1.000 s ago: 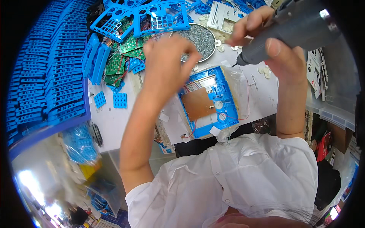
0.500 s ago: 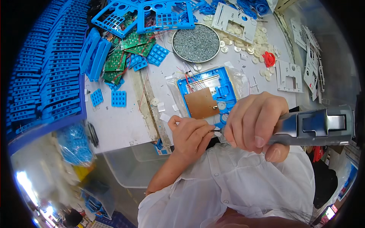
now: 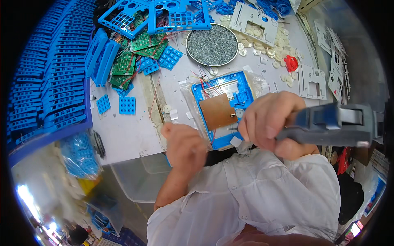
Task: Assembling the components of an electronic toy calculator using an electric screwdriver.
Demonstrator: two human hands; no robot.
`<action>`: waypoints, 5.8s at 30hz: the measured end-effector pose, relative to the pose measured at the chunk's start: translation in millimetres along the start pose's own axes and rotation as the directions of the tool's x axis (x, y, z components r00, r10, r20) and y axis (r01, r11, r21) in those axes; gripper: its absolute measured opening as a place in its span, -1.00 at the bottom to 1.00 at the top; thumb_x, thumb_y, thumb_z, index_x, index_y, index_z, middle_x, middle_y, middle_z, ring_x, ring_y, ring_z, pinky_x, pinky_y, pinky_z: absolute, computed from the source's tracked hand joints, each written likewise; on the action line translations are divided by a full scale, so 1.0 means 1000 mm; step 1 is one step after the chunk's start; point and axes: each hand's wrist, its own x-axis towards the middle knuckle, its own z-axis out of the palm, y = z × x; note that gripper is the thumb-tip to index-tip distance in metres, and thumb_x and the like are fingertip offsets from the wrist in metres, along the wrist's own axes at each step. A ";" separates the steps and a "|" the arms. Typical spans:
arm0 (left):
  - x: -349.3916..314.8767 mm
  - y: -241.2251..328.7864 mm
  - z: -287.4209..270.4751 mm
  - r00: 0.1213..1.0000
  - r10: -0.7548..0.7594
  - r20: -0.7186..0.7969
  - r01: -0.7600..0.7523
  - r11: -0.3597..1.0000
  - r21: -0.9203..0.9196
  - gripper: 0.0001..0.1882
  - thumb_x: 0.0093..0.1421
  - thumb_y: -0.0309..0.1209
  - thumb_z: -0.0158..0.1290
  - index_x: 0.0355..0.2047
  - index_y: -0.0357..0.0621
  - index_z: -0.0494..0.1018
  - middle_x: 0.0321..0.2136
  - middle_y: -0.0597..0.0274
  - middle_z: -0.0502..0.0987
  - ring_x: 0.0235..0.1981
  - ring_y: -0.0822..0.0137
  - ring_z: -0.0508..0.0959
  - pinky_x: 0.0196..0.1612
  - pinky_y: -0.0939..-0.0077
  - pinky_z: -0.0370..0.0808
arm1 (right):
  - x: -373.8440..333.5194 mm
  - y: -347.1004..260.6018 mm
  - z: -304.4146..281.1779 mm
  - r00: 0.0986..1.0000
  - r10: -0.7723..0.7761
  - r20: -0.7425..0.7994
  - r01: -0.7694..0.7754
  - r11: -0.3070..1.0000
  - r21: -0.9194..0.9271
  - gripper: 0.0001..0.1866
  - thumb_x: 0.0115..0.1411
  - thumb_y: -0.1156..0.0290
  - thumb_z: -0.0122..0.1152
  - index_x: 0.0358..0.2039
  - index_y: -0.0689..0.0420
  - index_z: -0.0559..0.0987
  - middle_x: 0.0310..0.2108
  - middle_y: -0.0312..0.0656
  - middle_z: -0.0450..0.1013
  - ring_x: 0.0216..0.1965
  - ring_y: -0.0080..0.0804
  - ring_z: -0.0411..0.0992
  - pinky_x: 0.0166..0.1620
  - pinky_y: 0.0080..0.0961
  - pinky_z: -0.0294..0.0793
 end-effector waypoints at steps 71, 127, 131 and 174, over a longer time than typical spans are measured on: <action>0.179 -0.127 0.086 0.923 0.026 0.383 -0.284 0.717 0.637 -0.80 0.18 -0.30 0.16 -0.57 -0.01 0.59 -0.45 0.23 0.63 -0.28 0.18 0.58 -0.04 0.00 0.29 | 0.016 0.038 -0.032 0.999 0.038 0.015 -0.026 0.872 -0.489 -0.76 0.22 0.50 0.35 -0.41 0.18 0.40 -0.67 -0.23 0.38 -0.69 -0.42 0.31 -0.58 -0.45 0.32; -0.033 0.030 0.029 0.909 -0.178 0.376 0.016 0.918 0.396 -0.61 0.00 -0.05 0.35 -0.27 0.02 0.58 -0.15 0.31 0.48 -0.07 0.20 0.42 0.04 -0.02 0.11 | 0.042 0.051 -0.022 0.996 0.050 -0.077 -0.069 0.963 -0.260 -0.57 0.27 0.21 0.38 -0.11 0.19 0.35 -0.62 -0.30 0.35 -0.64 -0.53 0.28 -0.50 -0.46 0.31; -0.031 0.029 0.035 0.911 -0.153 0.384 0.001 0.930 0.368 -0.71 0.00 -0.22 0.37 -0.29 0.00 0.59 -0.24 0.35 0.51 -0.10 0.24 0.44 0.05 0.00 0.12 | 0.047 -0.002 -0.021 0.949 -0.101 -0.298 -0.054 0.880 -0.472 -0.43 0.21 0.10 0.44 -0.05 0.19 0.33 -0.37 -0.12 0.46 -0.40 -0.47 0.41 -0.36 -0.45 0.38; 0.019 0.005 0.005 0.445 -0.613 0.652 0.829 0.558 -0.041 -0.86 0.34 -0.44 0.18 -0.25 -0.30 0.60 -0.44 0.34 0.62 -0.46 0.65 0.48 -0.40 0.72 0.39 | -0.040 0.040 -0.019 0.958 0.283 -0.041 -0.158 0.405 -0.900 -0.91 0.11 0.41 0.33 -0.45 0.10 0.58 -0.49 -0.17 0.48 -0.31 -0.13 0.43 -0.21 -0.23 0.42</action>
